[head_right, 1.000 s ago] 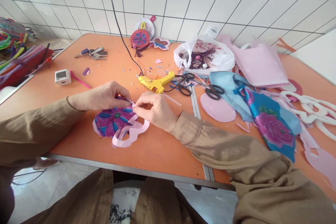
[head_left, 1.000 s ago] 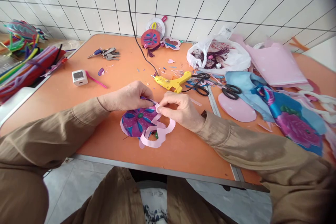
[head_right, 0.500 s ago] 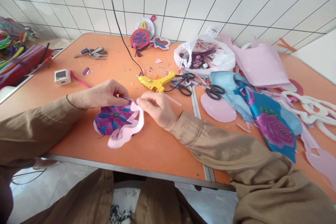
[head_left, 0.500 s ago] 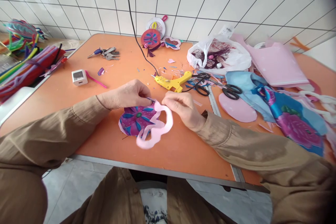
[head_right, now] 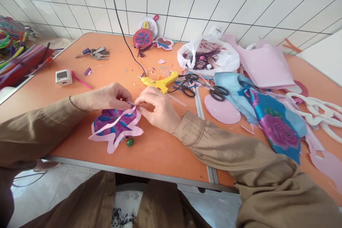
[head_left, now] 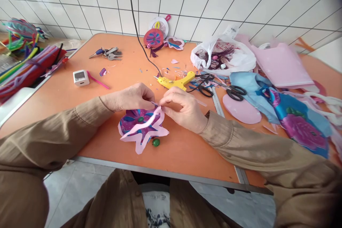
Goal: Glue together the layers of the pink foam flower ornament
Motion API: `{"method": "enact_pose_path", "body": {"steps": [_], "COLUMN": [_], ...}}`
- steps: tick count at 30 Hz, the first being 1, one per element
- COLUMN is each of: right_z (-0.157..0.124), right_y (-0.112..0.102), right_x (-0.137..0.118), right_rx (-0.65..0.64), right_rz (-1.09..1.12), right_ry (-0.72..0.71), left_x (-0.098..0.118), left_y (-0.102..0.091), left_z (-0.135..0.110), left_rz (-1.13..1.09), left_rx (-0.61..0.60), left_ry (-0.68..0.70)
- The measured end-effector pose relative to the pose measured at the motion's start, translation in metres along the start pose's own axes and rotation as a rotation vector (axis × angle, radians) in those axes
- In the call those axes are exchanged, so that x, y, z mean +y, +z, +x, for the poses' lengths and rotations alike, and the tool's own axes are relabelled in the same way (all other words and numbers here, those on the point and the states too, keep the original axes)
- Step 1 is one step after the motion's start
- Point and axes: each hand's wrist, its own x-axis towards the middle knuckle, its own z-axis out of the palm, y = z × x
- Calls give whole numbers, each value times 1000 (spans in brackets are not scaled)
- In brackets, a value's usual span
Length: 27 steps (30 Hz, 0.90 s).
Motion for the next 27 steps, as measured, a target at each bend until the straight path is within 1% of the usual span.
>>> {"method": "enact_pose_path", "body": {"steps": [3, 5, 11, 15, 17, 22, 24, 27], "right_z": [0, 0, -1, -2, -2, -3, -3, -3], "right_y": [-1, 0, 1, -1, -1, 0, 0, 0], "right_x": [0, -1, 0, 2, 2, 3, 4, 6], "right_rx": [-17, -32, -27, -17, -19, -67, -63, -29], "right_rz": [-40, -104, -392, -465, -457, -363, -316, -267], "right_ry": [-29, -84, -352, -464, -451, -206, -177, -187], "left_x": [2, 4, 2, -2, -3, 1, 2, 3], "left_y": [2, 3, 6, 7, 7, 5, 4, 4], "left_z": [-1, -1, 1, 2, 2, -1, -2, -3], "left_rz": [-83, -121, -167, -181, -163, -80, -78, -76], "left_rx": [-17, -36, -32, -34, -26, 15, 16, 3], "left_ry": [-33, -52, -95, -86, -75, -15, 1, 10]}}
